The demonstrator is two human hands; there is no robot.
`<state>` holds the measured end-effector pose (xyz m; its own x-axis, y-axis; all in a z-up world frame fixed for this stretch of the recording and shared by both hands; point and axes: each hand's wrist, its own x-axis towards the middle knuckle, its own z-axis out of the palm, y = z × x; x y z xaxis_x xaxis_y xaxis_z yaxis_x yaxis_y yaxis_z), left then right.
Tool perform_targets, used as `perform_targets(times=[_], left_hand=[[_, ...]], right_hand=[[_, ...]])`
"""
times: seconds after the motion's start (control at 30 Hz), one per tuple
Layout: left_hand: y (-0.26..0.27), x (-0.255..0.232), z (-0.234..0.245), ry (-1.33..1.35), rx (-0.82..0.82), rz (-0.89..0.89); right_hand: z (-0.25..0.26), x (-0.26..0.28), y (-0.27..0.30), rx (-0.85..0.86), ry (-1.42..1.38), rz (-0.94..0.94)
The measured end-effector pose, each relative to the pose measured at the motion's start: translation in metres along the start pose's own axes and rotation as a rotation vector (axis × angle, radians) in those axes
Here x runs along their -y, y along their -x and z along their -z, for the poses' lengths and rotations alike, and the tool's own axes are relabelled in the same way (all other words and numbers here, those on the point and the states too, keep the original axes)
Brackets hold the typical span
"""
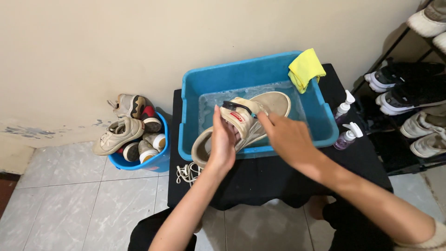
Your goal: Scrubbing a beige sneaker with a brush in a basin of soapy water to clean it.
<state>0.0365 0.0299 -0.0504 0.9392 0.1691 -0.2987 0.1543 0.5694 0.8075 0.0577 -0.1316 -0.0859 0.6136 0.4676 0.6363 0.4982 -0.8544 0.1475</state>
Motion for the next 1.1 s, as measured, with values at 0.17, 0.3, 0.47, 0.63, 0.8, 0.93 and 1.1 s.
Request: perform_targets(times=[0.17, 0.3, 0.47, 0.63, 0.8, 0.93, 1.1], left_hand=[[-0.001, 0.005, 0.011, -0.045, -0.057, -0.016], [0.007, -0.005, 0.011, 0.048, 0.011, -0.053], [-0.001, -0.001, 0.014, 0.072, 0.088, -0.104], [0.001, -0.006, 0.014, 0.073, 0.119, -0.129], [-0.002, -0.008, 0.014, 0.082, 0.093, -0.124], [-0.003, -0.010, 0.013, 0.074, 0.099, -0.124], [-0.019, 0.001, 0.023, 0.099, 0.102, -0.109]], right_hand=[[-0.018, -0.017, -0.009, -0.017, 0.133, -0.032], [-0.126, -0.119, 0.005, -0.508, 0.409, 0.072], [-0.167, -0.138, 0.000, 0.995, -0.166, -0.403], [-0.190, -0.137, 0.038, 1.165, 0.036, 0.225], [-0.166, -0.165, 0.030, 0.840, -0.725, -0.016], [-0.079, -0.158, 0.003, 0.745, -0.752, -0.361], [0.034, -0.067, -0.007, 0.486, -0.990, -0.229]])
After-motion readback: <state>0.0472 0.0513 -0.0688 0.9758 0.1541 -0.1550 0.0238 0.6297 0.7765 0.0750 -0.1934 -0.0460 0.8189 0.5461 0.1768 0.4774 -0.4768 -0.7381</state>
